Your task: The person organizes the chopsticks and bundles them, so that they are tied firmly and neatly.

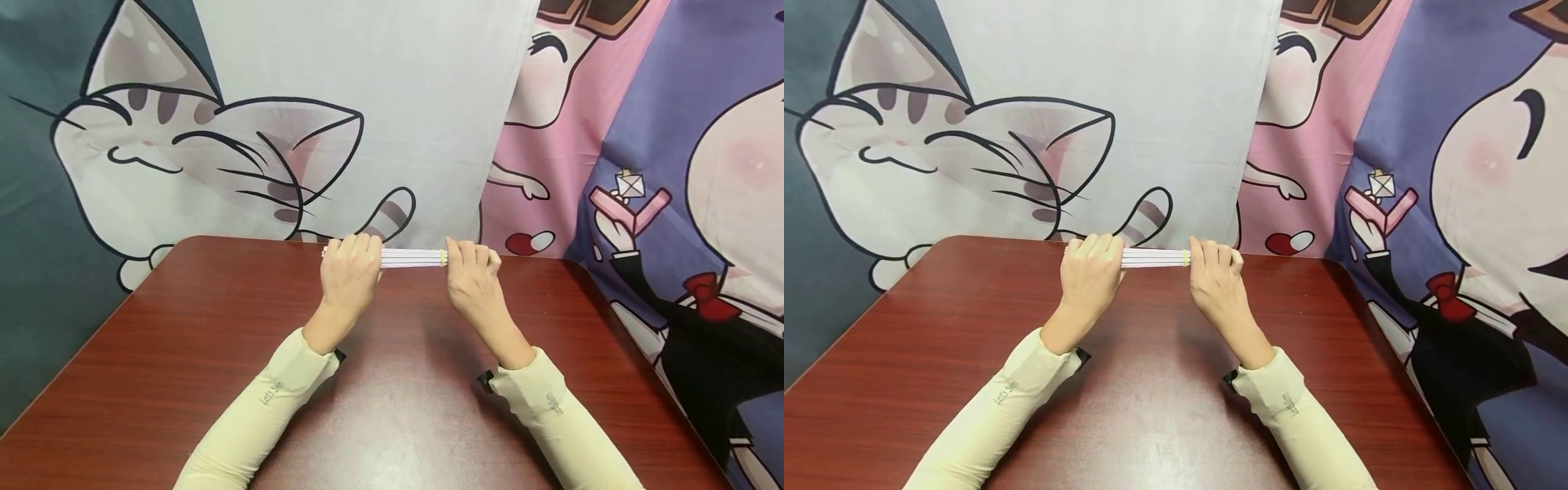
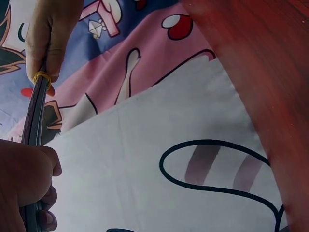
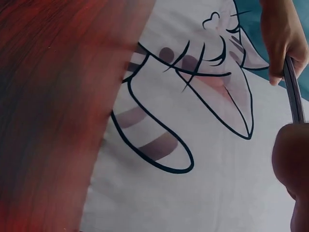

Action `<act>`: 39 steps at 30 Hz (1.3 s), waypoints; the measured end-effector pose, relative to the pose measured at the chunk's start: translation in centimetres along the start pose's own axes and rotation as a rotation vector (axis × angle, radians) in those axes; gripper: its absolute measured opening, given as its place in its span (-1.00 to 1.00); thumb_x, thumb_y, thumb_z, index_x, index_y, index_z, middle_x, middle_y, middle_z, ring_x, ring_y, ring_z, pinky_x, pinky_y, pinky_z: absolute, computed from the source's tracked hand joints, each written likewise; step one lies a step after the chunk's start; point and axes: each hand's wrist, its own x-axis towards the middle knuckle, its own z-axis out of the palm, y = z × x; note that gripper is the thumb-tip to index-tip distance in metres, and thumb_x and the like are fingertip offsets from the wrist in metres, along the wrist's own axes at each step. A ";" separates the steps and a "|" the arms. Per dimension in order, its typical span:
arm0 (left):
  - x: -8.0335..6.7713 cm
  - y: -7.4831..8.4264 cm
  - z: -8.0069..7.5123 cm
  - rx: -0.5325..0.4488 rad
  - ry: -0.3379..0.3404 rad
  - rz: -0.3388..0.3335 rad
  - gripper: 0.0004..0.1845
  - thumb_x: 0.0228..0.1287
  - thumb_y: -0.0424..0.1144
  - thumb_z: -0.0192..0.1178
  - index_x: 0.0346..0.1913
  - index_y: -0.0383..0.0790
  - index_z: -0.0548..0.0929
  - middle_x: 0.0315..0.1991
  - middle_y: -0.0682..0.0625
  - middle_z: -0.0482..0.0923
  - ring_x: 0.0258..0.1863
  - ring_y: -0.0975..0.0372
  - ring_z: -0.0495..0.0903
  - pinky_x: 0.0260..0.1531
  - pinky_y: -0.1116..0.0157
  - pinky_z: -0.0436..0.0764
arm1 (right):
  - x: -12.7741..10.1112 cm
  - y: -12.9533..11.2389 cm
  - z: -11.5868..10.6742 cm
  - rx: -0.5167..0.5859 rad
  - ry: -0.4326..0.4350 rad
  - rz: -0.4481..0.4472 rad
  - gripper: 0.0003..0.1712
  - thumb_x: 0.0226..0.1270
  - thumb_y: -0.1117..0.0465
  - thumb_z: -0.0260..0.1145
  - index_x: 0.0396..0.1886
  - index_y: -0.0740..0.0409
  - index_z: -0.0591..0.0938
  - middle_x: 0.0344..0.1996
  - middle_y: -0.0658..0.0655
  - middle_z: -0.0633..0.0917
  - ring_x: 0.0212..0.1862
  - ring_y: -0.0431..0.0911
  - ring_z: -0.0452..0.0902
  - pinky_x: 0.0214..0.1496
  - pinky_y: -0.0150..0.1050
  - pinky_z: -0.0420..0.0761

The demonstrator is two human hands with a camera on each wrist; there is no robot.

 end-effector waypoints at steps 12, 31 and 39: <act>-1.5 0.4 1.6 0.012 -0.229 -0.005 -0.67 -0.08 -0.13 0.50 -0.41 -0.22 0.56 -0.51 -0.07 0.58 -0.43 0.06 0.59 -0.43 0.16 0.39 | -0.5 0.0 2.2 0.047 -0.035 0.079 -0.83 0.26 0.26 0.00 -0.44 0.29 0.43 -0.51 0.22 0.41 -0.42 0.19 0.31 -0.30 0.07 0.28; -4.4 1.1 6.0 -0.060 -0.638 -0.039 -0.59 0.13 -0.08 0.40 -0.17 -0.28 0.49 -0.23 -0.14 0.50 -0.13 0.00 0.49 -0.20 0.14 0.43 | -4.4 -0.2 5.2 0.152 -0.502 0.217 -0.81 0.30 0.31 0.24 -0.36 0.30 0.40 -0.43 0.26 0.43 -0.31 0.22 0.33 -0.22 0.05 0.30; -5.1 1.2 6.1 -0.124 -0.944 -0.088 -0.73 0.29 -0.27 0.17 -0.03 -0.30 0.40 -0.05 -0.21 0.36 0.02 -0.04 0.33 -0.01 0.06 0.32 | -5.7 0.0 6.3 0.197 -0.653 0.236 -0.86 0.40 0.29 0.11 -0.30 0.32 0.42 -0.38 0.27 0.47 -0.26 0.21 0.33 -0.16 0.07 0.31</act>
